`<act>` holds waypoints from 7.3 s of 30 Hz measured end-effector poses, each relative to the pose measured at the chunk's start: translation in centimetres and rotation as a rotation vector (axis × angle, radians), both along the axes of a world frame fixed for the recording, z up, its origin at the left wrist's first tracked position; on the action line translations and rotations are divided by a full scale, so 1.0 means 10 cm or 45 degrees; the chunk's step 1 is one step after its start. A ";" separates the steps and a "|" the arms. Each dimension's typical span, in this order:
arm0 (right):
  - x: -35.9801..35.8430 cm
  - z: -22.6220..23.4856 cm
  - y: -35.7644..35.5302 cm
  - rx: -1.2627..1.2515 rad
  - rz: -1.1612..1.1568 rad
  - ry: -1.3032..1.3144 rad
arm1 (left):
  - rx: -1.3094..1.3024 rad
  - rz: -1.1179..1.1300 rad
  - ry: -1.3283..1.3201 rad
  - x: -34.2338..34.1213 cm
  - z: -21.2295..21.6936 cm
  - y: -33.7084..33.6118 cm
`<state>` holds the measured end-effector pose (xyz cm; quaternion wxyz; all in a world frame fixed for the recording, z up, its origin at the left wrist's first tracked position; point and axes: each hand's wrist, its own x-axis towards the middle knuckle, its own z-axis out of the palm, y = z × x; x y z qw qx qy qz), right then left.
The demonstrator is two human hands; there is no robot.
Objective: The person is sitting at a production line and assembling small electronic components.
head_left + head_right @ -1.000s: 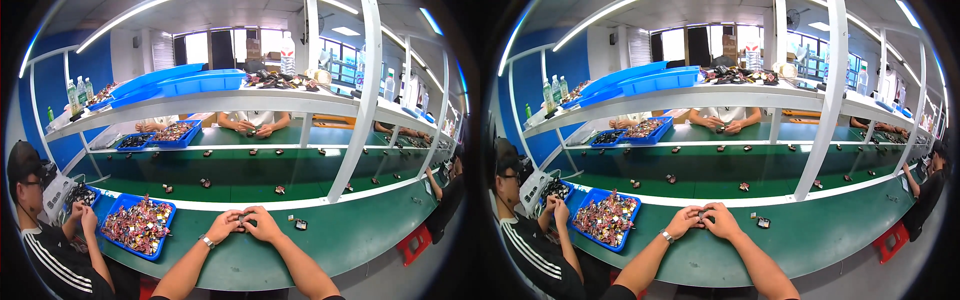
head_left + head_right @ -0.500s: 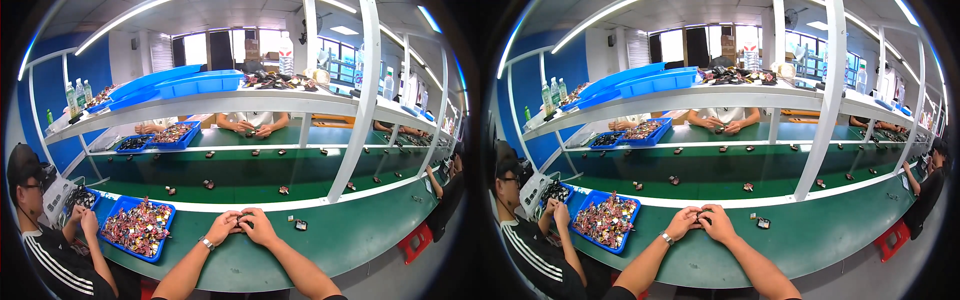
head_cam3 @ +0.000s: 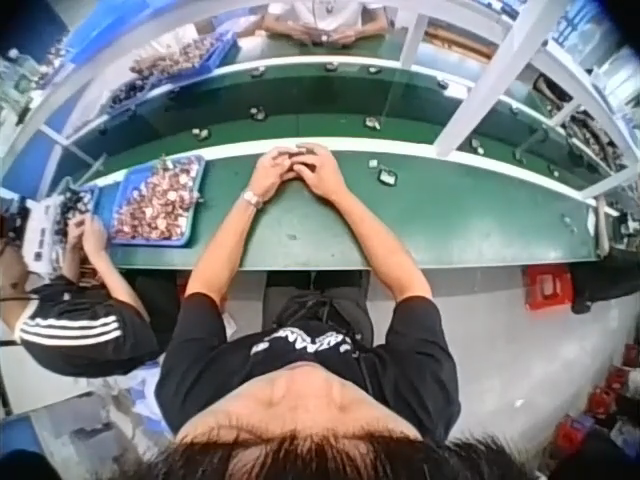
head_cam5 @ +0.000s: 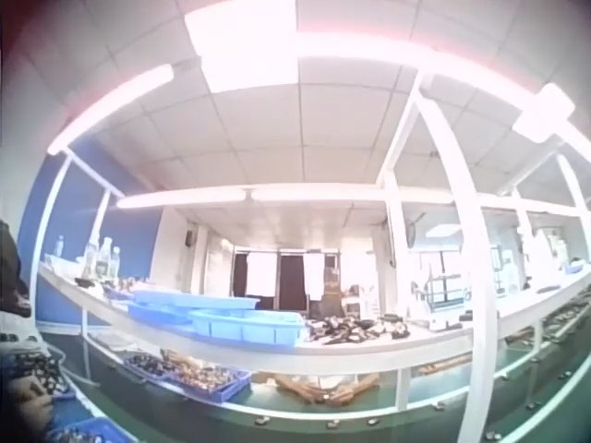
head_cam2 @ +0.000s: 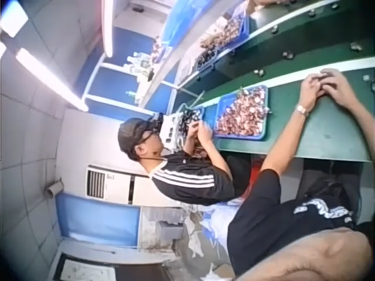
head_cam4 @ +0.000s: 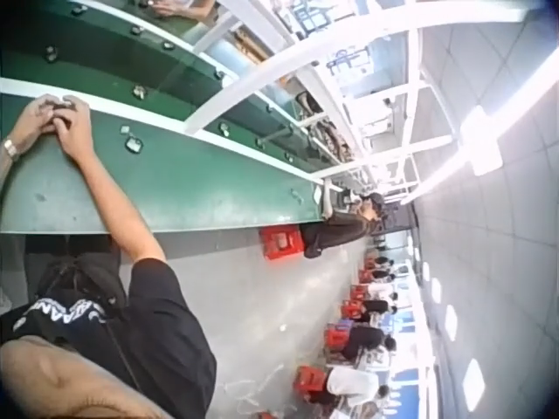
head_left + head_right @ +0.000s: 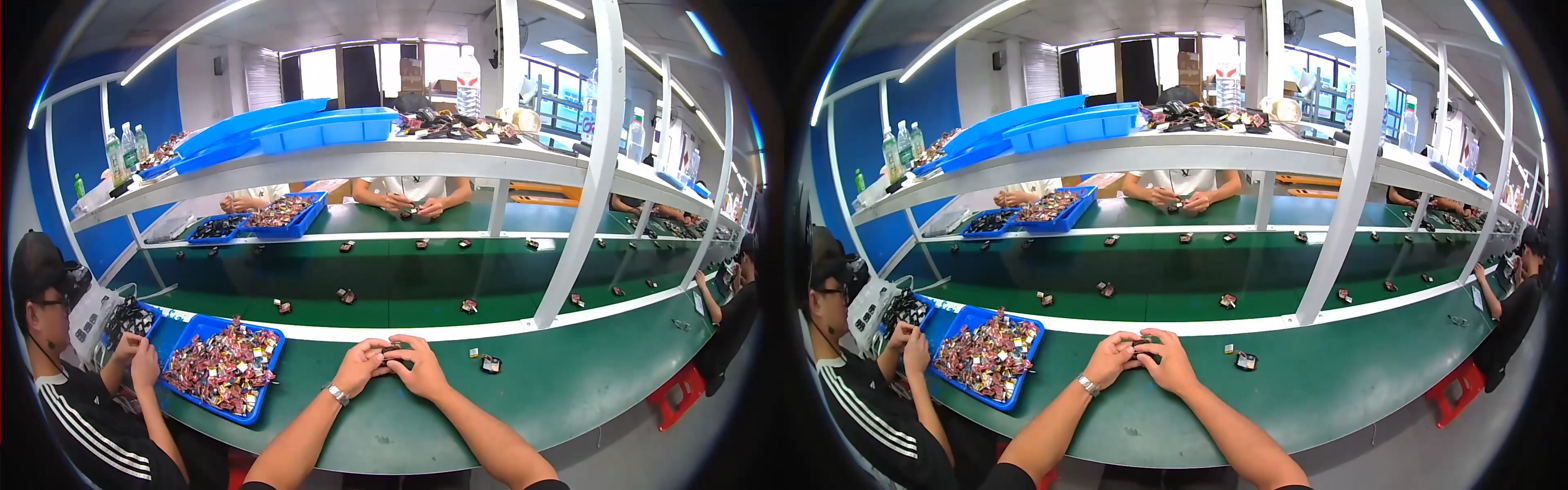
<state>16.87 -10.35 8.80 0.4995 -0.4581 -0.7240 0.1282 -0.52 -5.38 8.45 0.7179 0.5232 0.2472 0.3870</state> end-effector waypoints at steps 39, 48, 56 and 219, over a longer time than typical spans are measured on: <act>-0.11 0.07 -0.03 0.320 -0.279 -0.149 | -0.050 0.082 0.009 0.06 0.00 -0.03; -0.15 0.00 0.02 0.316 -0.343 -0.284 | -0.039 0.140 0.032 0.10 0.04 -0.06; -0.06 0.00 0.49 0.202 -0.326 -0.222 | 0.040 0.442 -0.003 0.12 -0.03 0.04; 0.39 -0.19 1.23 0.058 -0.644 -0.296 | 0.023 0.494 -0.013 0.02 -0.01 0.14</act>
